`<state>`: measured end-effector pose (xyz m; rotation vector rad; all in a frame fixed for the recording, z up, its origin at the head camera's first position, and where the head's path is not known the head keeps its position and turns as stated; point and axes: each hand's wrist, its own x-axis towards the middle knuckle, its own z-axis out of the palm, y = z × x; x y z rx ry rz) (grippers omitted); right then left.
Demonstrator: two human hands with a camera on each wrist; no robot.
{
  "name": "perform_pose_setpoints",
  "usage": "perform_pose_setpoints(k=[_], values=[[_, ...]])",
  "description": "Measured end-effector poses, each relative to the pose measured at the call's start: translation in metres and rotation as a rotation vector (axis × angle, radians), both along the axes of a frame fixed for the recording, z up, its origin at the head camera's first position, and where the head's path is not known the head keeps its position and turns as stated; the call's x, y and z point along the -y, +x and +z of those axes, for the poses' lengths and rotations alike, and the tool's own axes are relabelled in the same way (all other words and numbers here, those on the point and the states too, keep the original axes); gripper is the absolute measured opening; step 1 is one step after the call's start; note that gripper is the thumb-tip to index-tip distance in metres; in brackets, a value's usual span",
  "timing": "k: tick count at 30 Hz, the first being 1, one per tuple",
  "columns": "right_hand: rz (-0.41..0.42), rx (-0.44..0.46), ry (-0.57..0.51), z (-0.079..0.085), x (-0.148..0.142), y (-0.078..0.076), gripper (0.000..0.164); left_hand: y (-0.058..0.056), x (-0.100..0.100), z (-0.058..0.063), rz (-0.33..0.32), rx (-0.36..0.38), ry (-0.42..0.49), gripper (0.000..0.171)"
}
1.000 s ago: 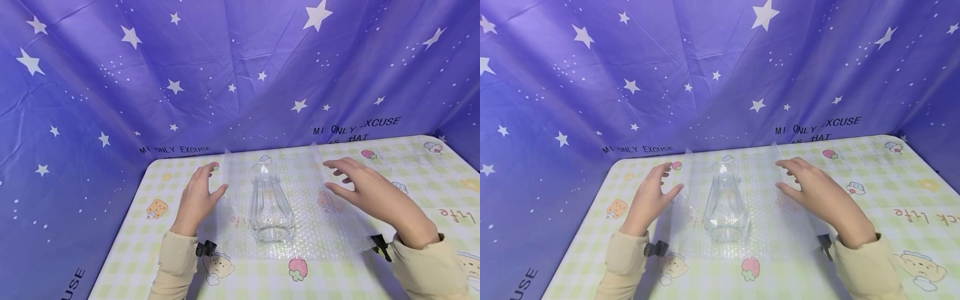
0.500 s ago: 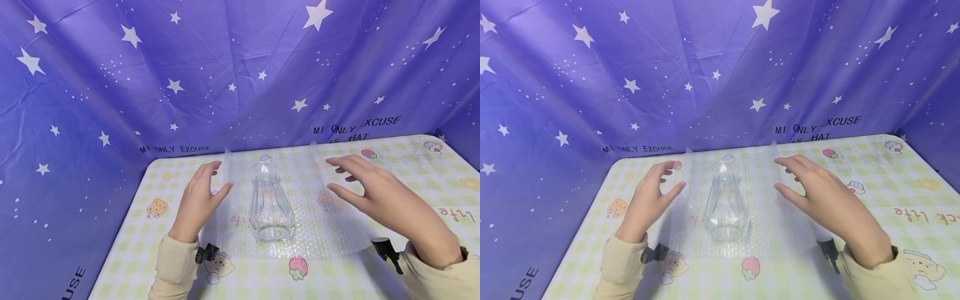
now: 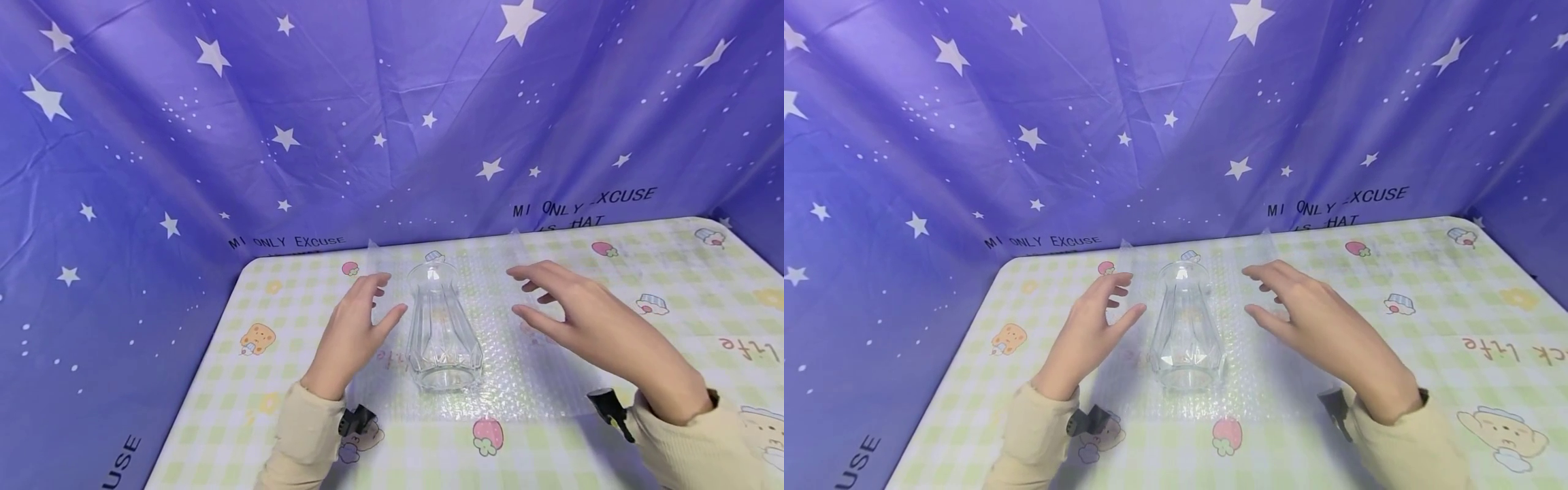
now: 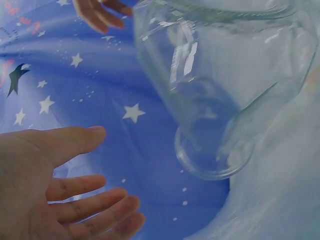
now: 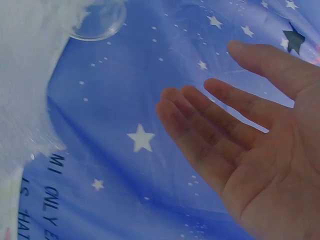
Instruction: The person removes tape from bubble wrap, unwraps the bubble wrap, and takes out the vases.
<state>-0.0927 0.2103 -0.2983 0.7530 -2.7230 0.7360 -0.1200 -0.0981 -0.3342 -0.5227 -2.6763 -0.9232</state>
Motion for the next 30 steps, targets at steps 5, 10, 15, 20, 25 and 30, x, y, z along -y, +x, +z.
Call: perform_pose_setpoints(k=[5,10,15,20,25,30], values=[[-0.003,0.079,-0.016,-0.01,0.004,-0.009,0.041,-0.001,-0.009,-0.006,-0.03,0.075,-0.002,0.05],[-0.009,0.137,-0.046,-0.024,0.012,-0.018,0.044,-0.002,-0.015,-0.013,-0.024,0.178,0.011,0.056],[-0.012,0.184,-0.081,-0.041,0.018,-0.028,0.05,-0.003,-0.019,-0.019,-0.023,0.213,0.016,0.059],[-0.055,0.249,-0.088,-0.059,0.021,-0.036,0.057,-0.004,-0.021,-0.024,-0.024,0.24,0.019,0.064],[-0.073,0.299,-0.091,-0.07,0.026,-0.04,0.063,-0.006,-0.023,-0.03,-0.014,0.252,0.002,0.07],[-0.033,0.34,-0.095,-0.078,0.035,-0.04,0.065,-0.007,-0.024,-0.036,-0.019,0.281,0.004,0.075]])
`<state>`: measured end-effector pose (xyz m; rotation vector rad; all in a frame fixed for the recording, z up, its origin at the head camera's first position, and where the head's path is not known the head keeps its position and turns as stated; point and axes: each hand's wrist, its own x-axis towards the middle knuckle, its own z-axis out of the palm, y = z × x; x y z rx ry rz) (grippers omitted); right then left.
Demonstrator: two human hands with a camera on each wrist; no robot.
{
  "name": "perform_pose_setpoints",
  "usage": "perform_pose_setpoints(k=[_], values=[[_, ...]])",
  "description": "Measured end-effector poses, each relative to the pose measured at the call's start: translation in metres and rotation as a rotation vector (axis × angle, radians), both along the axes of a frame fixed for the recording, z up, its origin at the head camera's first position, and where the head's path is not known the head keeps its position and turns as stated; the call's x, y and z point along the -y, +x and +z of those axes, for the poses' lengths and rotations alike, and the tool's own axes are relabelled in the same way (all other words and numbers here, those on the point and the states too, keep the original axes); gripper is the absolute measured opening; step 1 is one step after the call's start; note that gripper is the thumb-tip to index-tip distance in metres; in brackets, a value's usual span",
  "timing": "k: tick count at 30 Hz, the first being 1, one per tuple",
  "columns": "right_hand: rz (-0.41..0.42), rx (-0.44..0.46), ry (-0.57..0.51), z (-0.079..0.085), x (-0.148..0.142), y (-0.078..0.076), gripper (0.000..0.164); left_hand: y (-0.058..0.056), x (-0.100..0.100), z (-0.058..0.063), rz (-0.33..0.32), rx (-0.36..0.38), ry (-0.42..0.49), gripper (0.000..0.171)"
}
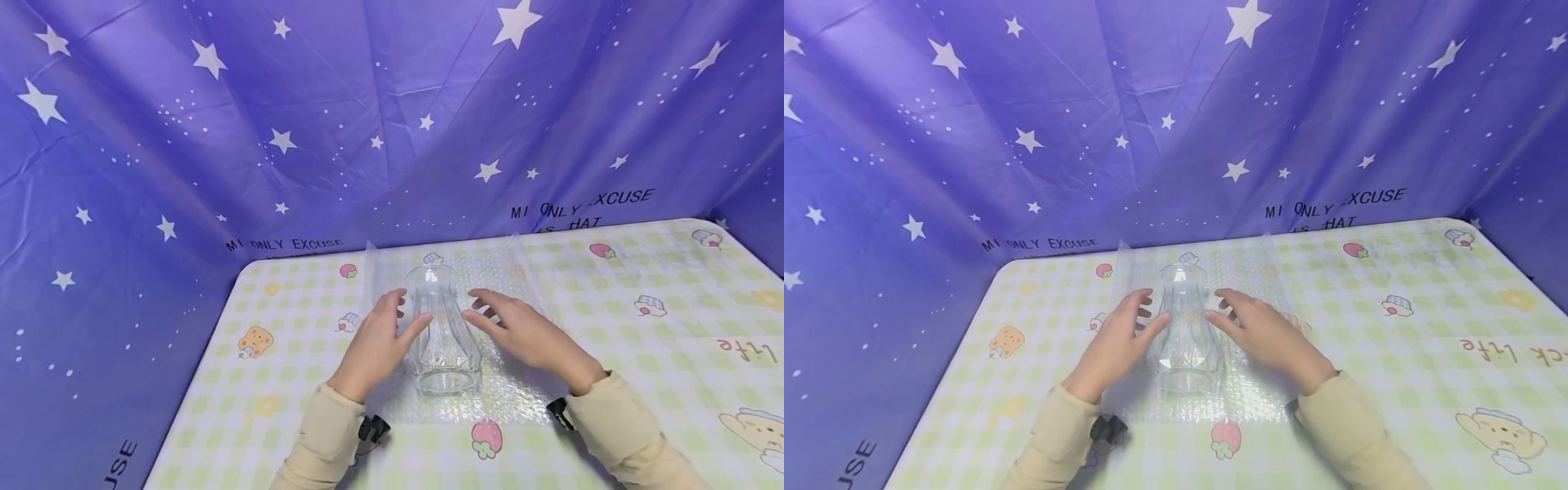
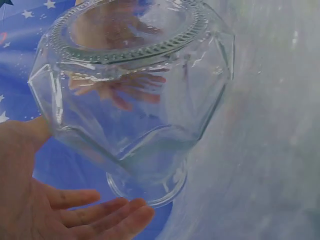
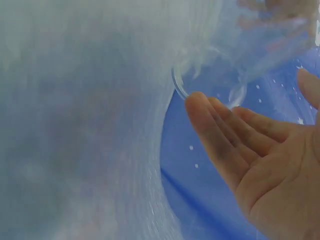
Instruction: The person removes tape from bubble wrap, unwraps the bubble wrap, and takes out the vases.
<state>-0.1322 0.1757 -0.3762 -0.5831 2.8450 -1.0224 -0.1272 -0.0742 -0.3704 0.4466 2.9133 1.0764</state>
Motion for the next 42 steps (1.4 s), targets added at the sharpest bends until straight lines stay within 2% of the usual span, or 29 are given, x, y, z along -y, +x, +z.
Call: perform_pose_setpoints(k=[8,16,25,32,42], values=[[0.057,0.037,0.006,-0.009,0.006,0.002,0.06,-0.001,-0.002,-0.008,-0.024,0.068,0.001,0.083],[0.083,0.065,-0.007,-0.011,0.007,0.002,0.06,-0.002,-0.003,-0.011,-0.074,0.104,0.056,0.075],[0.082,0.094,-0.013,-0.011,0.009,0.003,0.061,-0.004,-0.002,-0.012,-0.07,0.149,0.084,0.075],[0.074,0.209,-0.074,-0.01,0.008,0.004,0.06,-0.006,-0.002,-0.014,-0.077,0.193,0.154,0.073],[0.064,0.335,-0.223,-0.014,0.007,0.001,0.056,-0.009,-0.001,-0.015,-0.079,0.257,0.24,0.075]])
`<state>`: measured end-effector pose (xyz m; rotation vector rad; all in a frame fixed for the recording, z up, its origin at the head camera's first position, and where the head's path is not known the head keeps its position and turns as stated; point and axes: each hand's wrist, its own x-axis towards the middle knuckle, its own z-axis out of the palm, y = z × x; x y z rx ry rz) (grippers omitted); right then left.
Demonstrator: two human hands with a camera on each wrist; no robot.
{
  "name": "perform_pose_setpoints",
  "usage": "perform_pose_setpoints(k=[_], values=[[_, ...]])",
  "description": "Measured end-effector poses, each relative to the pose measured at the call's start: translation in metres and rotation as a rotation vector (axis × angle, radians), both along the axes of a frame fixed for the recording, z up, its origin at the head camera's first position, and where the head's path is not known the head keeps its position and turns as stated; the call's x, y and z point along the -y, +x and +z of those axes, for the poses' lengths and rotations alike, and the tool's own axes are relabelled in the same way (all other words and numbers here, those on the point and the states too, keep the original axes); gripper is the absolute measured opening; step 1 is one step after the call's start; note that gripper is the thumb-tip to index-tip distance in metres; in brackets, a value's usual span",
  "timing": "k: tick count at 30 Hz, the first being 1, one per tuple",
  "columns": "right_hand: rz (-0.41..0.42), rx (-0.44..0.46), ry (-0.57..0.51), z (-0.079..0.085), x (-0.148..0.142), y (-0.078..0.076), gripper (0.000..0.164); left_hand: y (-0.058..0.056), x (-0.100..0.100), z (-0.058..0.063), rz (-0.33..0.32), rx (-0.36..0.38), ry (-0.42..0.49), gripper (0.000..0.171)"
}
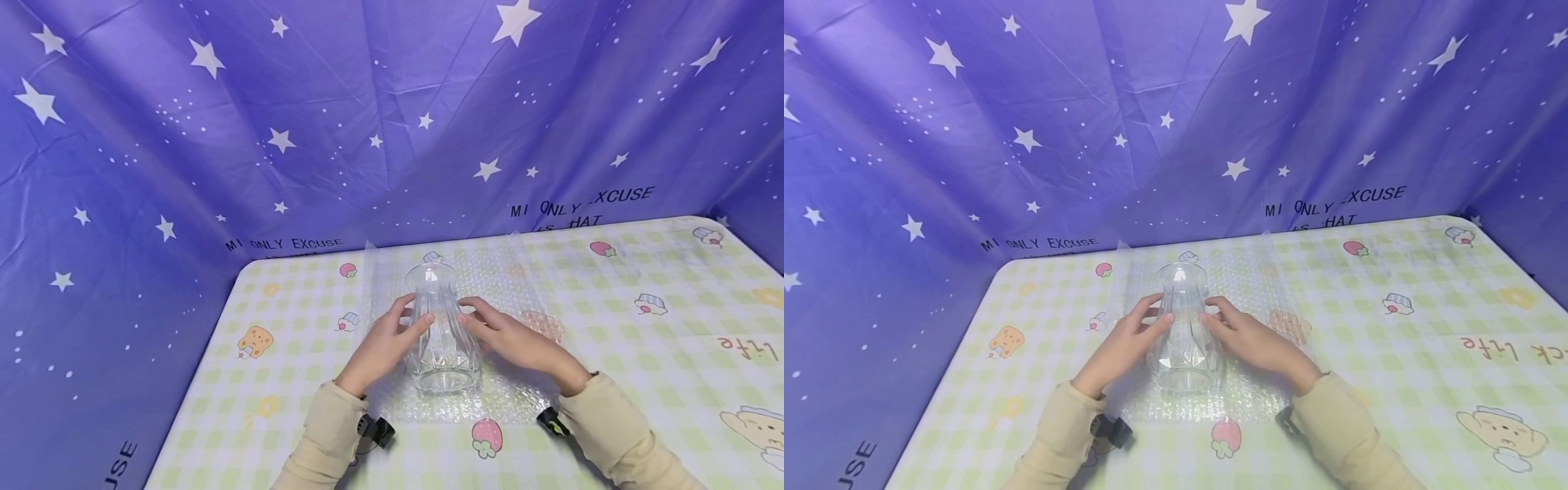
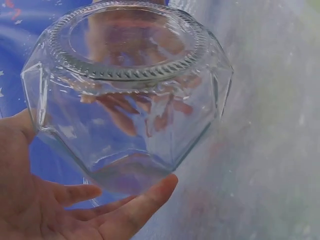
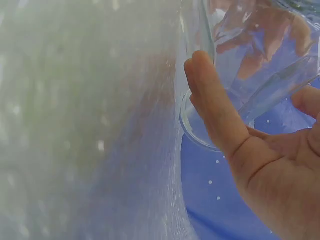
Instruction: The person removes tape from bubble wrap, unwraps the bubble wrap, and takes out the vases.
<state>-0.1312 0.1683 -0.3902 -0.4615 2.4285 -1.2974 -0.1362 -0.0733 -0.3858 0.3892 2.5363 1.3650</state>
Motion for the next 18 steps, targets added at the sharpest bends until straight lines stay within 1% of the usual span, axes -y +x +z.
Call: perform_pose_setpoints(k=[3,8,14,18], values=[[0.0,0.023,-0.041,0.001,-0.0001,-0.0009,0.057,-0.0008,0.0006,0.0004,0.0,0.009,0.016,0.074],[-0.002,0.035,-0.082,0.0042,0.0004,-0.0003,0.057,-0.0006,0.0012,0.0028,0.005,0.015,0.028,0.073],[-0.01,0.047,-0.096,0.0058,0.0001,0.0011,0.057,0.0022,0.0002,0.0066,0.014,0.026,0.071,0.072],[-0.019,0.037,-0.097,0.0052,-0.0013,0.0014,0.055,0.0034,-0.0008,0.0081,0.016,0.028,0.108,0.071]])
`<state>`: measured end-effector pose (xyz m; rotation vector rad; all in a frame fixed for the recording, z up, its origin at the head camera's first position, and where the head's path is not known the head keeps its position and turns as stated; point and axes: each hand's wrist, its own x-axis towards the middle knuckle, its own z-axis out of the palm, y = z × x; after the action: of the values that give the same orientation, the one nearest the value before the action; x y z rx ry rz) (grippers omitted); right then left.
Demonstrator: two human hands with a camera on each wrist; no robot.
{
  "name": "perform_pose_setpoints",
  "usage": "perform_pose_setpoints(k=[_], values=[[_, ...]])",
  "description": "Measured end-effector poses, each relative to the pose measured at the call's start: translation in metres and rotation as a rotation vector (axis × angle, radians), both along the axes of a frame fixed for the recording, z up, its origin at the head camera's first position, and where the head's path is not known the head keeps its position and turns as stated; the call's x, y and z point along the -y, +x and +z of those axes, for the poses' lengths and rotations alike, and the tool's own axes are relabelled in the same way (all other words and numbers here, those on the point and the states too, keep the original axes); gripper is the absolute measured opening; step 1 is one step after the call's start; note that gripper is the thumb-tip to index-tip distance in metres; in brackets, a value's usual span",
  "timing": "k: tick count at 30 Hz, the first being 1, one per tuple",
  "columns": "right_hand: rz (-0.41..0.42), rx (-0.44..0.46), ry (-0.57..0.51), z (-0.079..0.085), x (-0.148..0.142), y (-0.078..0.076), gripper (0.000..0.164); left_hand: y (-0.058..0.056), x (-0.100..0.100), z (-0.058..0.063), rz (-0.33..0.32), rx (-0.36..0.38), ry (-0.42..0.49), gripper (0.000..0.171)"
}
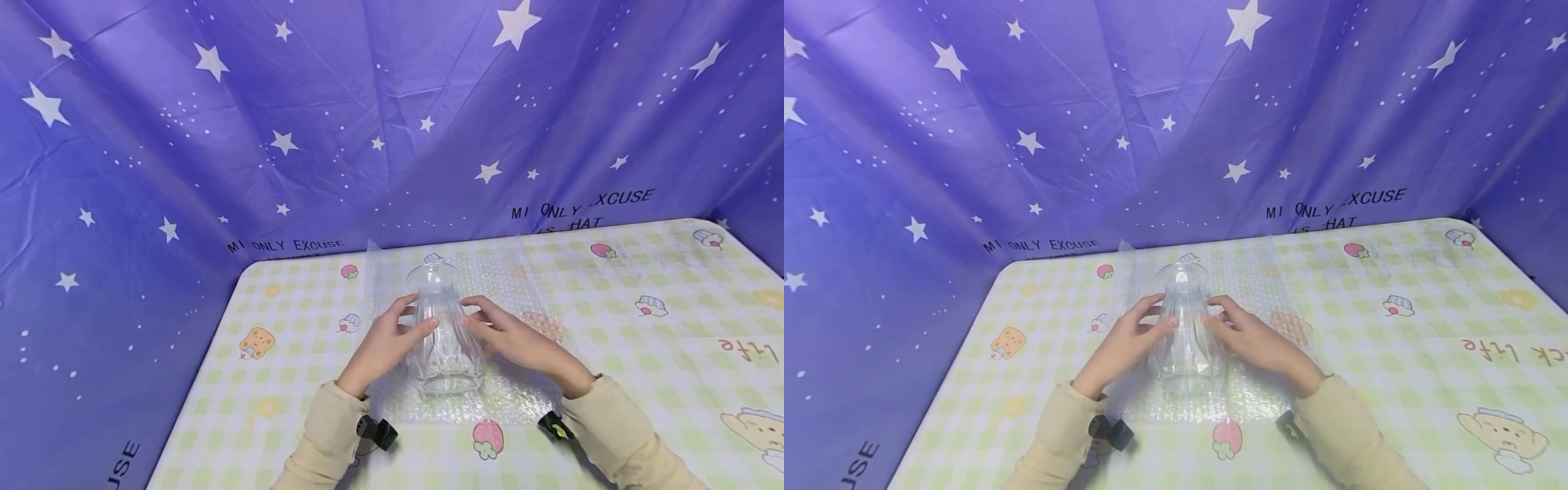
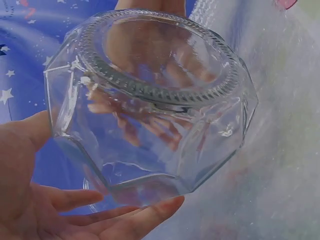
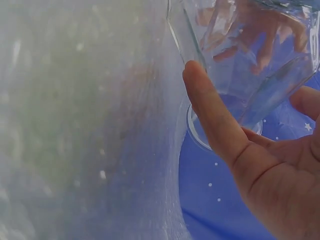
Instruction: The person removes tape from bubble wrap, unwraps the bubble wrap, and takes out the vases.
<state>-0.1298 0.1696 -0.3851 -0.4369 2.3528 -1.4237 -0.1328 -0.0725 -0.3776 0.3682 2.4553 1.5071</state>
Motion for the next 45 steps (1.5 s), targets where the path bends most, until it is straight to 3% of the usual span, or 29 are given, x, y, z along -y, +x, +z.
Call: perform_pose_setpoints(k=[11,20,26,37,45], values=[[-0.028,-0.046,-0.039,0.007,-0.002,0.004,0.053,0.005,-0.001,0.01,0.04,-0.015,0.062,0.074],[-0.039,-0.06,-0.174,0.016,-0.002,0.004,0.058,0.012,-0.004,0.018,0.099,-0.034,0.157,0.086],[-0.063,-0.093,-0.224,0.019,-0.003,0.006,0.058,0.014,-0.008,0.02,0.095,-0.062,0.203,0.084],[-0.103,-0.186,-0.162,0.021,0.001,0.008,0.063,0.019,-0.012,0.023,0.098,-0.155,0.234,0.08],[-0.135,-0.25,-0.126,0.033,0.001,0.015,0.067,0.023,-0.018,0.026,0.098,-0.196,0.277,0.081]])
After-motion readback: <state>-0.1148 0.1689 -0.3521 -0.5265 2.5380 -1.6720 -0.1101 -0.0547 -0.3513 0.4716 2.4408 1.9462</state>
